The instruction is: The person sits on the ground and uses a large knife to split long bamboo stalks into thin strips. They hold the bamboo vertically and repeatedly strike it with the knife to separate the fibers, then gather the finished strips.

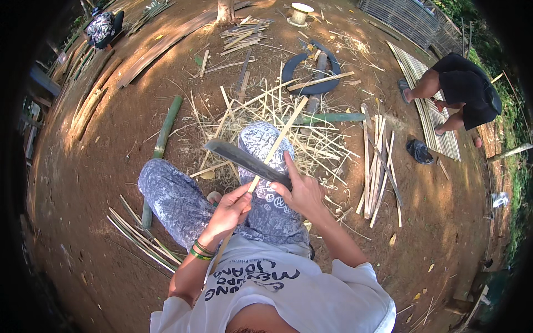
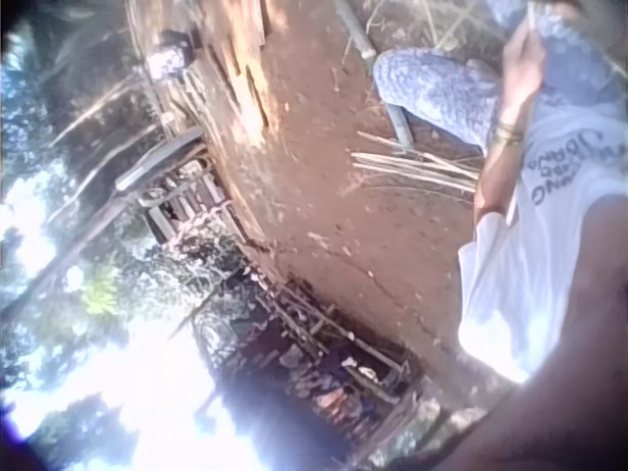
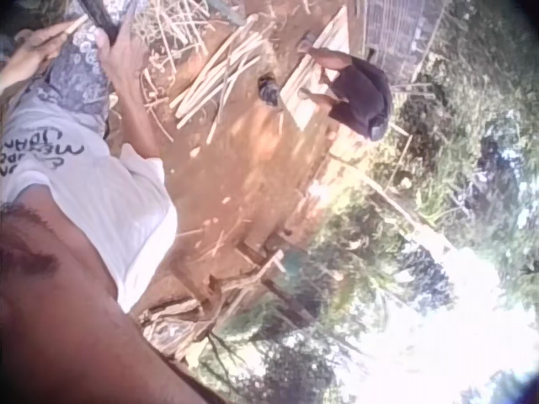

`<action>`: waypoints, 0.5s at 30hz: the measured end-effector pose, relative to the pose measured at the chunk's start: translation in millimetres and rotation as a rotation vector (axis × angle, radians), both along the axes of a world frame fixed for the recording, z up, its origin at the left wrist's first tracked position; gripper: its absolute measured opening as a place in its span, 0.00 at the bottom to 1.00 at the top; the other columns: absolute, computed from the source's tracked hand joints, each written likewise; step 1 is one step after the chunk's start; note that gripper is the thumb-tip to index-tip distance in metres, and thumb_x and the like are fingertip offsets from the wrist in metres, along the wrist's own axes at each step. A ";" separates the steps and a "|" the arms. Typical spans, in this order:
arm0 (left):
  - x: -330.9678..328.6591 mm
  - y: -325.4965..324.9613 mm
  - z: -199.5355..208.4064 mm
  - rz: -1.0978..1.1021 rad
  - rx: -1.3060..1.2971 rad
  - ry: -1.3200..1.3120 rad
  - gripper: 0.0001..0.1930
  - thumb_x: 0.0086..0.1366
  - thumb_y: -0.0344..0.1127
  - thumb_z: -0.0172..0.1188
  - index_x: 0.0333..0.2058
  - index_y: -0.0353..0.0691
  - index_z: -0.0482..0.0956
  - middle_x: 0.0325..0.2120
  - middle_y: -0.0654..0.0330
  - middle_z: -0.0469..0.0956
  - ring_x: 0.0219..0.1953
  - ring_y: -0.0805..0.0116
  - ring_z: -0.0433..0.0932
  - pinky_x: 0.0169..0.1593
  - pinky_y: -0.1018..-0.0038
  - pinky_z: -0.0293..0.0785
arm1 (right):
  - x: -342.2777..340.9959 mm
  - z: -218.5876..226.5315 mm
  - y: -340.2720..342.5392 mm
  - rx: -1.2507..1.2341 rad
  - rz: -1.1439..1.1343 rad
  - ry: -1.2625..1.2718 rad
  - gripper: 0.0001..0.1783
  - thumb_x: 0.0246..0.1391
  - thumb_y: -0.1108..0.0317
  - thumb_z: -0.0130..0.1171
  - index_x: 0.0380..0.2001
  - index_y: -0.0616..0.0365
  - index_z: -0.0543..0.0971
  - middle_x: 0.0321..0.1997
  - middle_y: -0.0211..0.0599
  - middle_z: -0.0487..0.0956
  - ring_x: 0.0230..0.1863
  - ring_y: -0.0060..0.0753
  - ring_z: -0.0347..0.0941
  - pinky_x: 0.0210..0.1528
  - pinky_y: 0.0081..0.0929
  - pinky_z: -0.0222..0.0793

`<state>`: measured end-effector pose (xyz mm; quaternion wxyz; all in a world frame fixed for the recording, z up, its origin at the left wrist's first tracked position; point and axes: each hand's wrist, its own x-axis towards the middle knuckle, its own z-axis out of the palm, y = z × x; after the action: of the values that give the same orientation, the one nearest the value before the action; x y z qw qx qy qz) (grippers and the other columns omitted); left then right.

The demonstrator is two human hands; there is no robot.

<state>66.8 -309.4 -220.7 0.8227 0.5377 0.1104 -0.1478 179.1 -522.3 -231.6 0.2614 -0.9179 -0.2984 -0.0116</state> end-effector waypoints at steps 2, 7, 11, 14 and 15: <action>3.3 -2.5 1.9 0.006 0.008 0.001 0.22 0.76 0.34 0.46 0.67 0.42 0.65 0.19 0.77 0.60 0.18 0.88 0.54 0.20 0.85 0.51 | -2.9 1.1 3.5 -0.006 0.029 -0.036 0.56 0.54 0.31 0.56 0.72 0.58 0.53 0.16 0.45 0.75 0.18 0.51 0.76 0.21 0.45 0.68; 4.8 -6.4 -0.6 0.046 0.105 -0.041 0.22 0.77 0.34 0.46 0.67 0.40 0.64 0.17 0.77 0.57 0.16 0.88 0.52 0.19 0.85 0.49 | 3.8 1.5 9.0 -0.008 -0.011 -0.042 0.53 0.56 0.35 0.57 0.72 0.58 0.53 0.16 0.46 0.75 0.18 0.54 0.75 0.22 0.45 0.68; -9.5 -4.3 -6.6 0.007 0.108 -0.046 0.23 0.76 0.33 0.47 0.67 0.40 0.64 0.18 0.78 0.57 0.18 0.88 0.53 0.21 0.86 0.50 | 12.3 -8.4 5.2 0.026 -0.043 -0.046 0.50 0.58 0.38 0.57 0.73 0.57 0.53 0.11 0.45 0.72 0.16 0.53 0.74 0.22 0.46 0.68; -5.5 -6.0 -4.6 0.040 0.125 -0.039 0.23 0.76 0.33 0.47 0.67 0.40 0.64 0.19 0.77 0.58 0.19 0.88 0.53 0.21 0.86 0.49 | 7.0 -3.3 6.1 -0.011 -0.016 -0.036 0.52 0.58 0.34 0.54 0.72 0.61 0.53 0.10 0.43 0.71 0.14 0.51 0.72 0.20 0.44 0.67; 0.5 -9.3 -1.6 0.088 0.168 -0.093 0.19 0.76 0.33 0.48 0.62 0.37 0.71 0.19 0.76 0.60 0.20 0.87 0.54 0.23 0.84 0.52 | 5.6 -0.4 6.3 -0.005 0.022 -0.052 0.53 0.58 0.33 0.53 0.72 0.62 0.53 0.10 0.42 0.70 0.13 0.51 0.72 0.20 0.44 0.67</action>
<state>67.3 -318.7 -222.3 0.7847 0.6057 0.1076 -0.0766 184.6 -516.0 -232.0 0.2513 -0.9146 -0.3151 -0.0319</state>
